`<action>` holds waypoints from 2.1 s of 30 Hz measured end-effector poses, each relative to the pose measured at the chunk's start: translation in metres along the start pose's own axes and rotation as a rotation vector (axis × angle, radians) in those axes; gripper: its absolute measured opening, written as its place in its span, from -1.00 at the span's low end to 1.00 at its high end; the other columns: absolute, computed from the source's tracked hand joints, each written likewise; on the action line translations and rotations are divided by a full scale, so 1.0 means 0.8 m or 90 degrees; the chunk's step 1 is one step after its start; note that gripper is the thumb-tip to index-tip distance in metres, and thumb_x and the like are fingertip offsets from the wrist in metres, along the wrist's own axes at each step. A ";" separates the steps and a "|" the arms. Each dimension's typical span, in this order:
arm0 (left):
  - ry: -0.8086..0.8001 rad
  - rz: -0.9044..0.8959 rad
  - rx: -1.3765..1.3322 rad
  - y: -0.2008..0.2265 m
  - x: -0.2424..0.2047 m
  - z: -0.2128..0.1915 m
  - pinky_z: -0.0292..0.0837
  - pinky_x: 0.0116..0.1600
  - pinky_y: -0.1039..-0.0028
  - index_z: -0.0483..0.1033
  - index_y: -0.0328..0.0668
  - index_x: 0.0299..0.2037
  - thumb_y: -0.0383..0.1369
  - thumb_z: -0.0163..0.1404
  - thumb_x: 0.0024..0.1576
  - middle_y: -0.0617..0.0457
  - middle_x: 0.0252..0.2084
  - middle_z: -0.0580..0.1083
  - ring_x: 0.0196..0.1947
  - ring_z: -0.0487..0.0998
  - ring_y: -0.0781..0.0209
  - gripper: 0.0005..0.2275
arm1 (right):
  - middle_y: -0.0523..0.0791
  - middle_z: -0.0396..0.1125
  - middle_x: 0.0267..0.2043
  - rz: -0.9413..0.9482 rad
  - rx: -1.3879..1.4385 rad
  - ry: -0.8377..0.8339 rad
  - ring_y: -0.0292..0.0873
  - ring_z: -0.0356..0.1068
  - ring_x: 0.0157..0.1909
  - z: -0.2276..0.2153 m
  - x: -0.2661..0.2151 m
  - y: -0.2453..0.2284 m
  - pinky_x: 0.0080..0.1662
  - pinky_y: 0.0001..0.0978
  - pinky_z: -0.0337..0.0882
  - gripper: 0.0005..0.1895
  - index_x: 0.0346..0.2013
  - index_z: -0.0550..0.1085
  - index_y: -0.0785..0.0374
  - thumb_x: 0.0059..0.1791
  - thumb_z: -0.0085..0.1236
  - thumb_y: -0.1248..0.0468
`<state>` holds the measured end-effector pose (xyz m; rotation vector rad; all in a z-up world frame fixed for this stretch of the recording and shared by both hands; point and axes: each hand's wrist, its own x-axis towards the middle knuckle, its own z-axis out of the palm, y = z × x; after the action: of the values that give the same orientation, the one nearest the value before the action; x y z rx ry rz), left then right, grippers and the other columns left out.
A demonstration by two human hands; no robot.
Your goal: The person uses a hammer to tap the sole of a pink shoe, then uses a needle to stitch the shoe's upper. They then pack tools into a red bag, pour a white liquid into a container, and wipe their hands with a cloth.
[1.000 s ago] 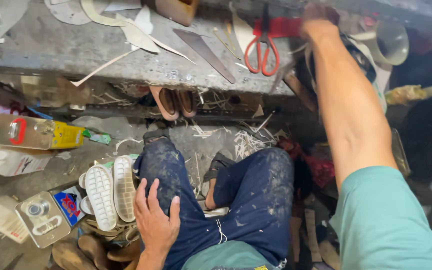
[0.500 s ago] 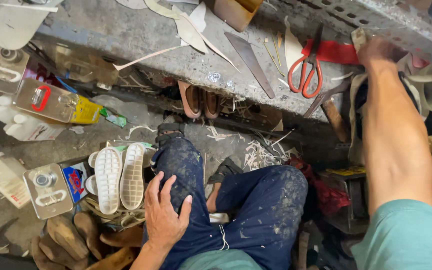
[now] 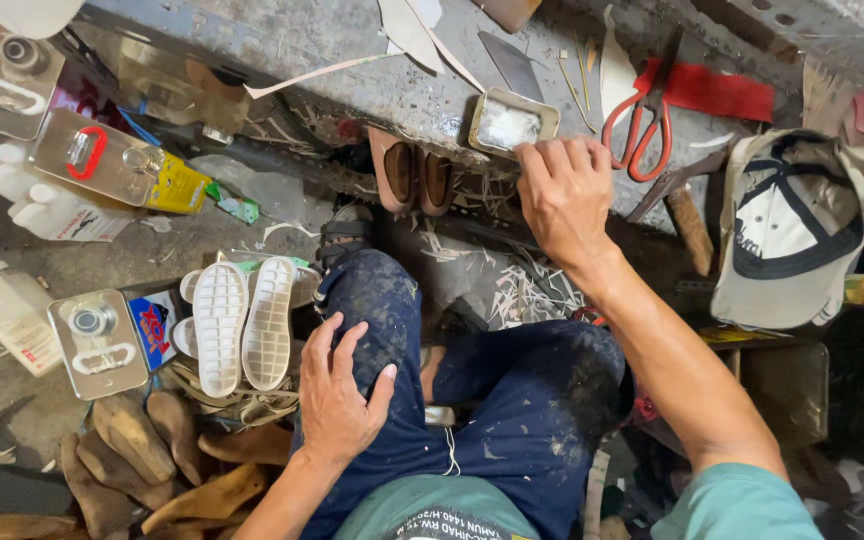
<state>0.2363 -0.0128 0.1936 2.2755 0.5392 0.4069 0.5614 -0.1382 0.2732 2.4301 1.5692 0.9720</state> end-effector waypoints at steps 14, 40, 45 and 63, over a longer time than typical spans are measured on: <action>0.003 -0.051 -0.118 -0.056 0.020 -0.015 0.30 0.34 0.10 0.38 -0.24 0.19 -0.11 -0.01 0.21 -0.19 0.25 0.31 0.30 0.33 -0.15 -0.55 | 0.15 0.44 0.01 0.158 0.360 0.013 0.18 0.42 -0.01 -0.044 -0.053 0.007 0.07 -0.03 0.34 -0.77 0.10 0.51 0.45 0.14 0.11 0.51; -0.038 -0.632 0.287 -0.539 0.214 -0.132 0.14 0.37 -0.08 -0.27 -0.03 0.54 -0.36 0.34 0.05 0.15 0.60 -0.21 0.53 -0.11 -0.11 0.00 | -0.31 0.43 0.19 0.383 0.357 -0.730 -0.09 0.41 0.21 0.030 -0.281 -0.129 0.06 -0.14 0.42 -0.63 0.10 0.52 -0.19 0.00 0.03 0.04; -0.005 -0.559 0.411 -0.550 0.225 -0.128 0.42 0.00 0.01 0.04 -0.11 0.39 -0.29 0.37 -0.03 -0.19 0.14 0.19 0.04 0.35 -0.27 -0.16 | -0.33 0.42 0.18 0.434 0.307 -0.842 -0.07 0.41 0.21 0.031 -0.273 -0.131 0.08 -0.12 0.41 -0.61 0.11 0.51 -0.19 0.01 -0.01 -0.04; 0.314 -0.459 0.004 -0.463 0.140 -0.200 0.44 -0.20 0.31 0.38 -0.21 0.02 -0.17 0.32 0.02 -0.04 -0.14 0.56 -0.24 0.55 0.16 -0.52 | -0.25 0.42 0.18 0.398 0.339 -0.824 0.05 0.44 0.16 0.023 -0.237 -0.142 0.02 0.01 0.44 -0.58 0.15 0.48 -0.17 0.02 -0.04 -0.03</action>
<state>0.1675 0.3716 0.0429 1.8073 1.5361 0.5849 0.4312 -0.2405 0.1264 2.7867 0.5943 -1.0577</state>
